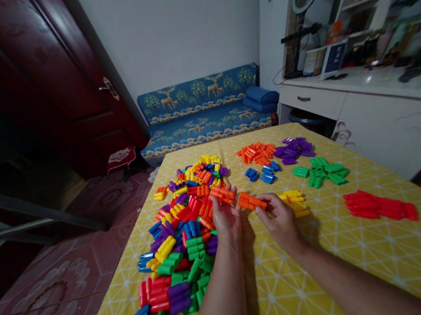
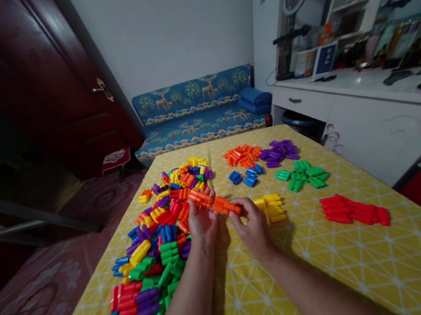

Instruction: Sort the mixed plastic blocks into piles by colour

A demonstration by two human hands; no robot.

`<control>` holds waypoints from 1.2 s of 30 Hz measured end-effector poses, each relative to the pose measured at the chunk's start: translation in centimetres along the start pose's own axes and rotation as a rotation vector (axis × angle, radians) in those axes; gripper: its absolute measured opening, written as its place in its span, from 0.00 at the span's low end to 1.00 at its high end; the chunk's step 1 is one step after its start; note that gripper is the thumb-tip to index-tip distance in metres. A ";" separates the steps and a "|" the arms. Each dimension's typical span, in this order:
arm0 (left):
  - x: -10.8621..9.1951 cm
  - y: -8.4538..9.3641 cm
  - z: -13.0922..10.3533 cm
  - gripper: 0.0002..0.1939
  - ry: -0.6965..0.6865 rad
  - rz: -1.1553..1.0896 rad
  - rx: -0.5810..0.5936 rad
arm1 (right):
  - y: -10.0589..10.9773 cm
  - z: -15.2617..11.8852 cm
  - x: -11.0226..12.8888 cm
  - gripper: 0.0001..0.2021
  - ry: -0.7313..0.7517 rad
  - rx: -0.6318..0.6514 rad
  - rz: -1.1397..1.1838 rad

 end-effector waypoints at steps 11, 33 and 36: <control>0.9 -2.9 -1.7 0.31 -0.045 0.445 0.282 | 0.5 0.2 -0.6 0.08 -0.061 -0.024 0.007; -1.3 0.2 -0.3 0.27 -0.146 0.454 -0.039 | 0.2 -0.3 -1.5 0.13 -0.245 -0.079 0.285; 0.0 -1.1 -0.6 0.28 -0.056 0.377 0.096 | 0.3 -0.3 -2.2 0.17 -0.317 -0.098 0.417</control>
Point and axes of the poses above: each hand's wrist, its own z-axis towards the middle knuckle, its own y-axis out of the back of the hand, x = y × z, the point moved 10 cm from there along z, towards the middle knuckle, and after that the axes turned 4 degrees about z, right-handed, at the moved point
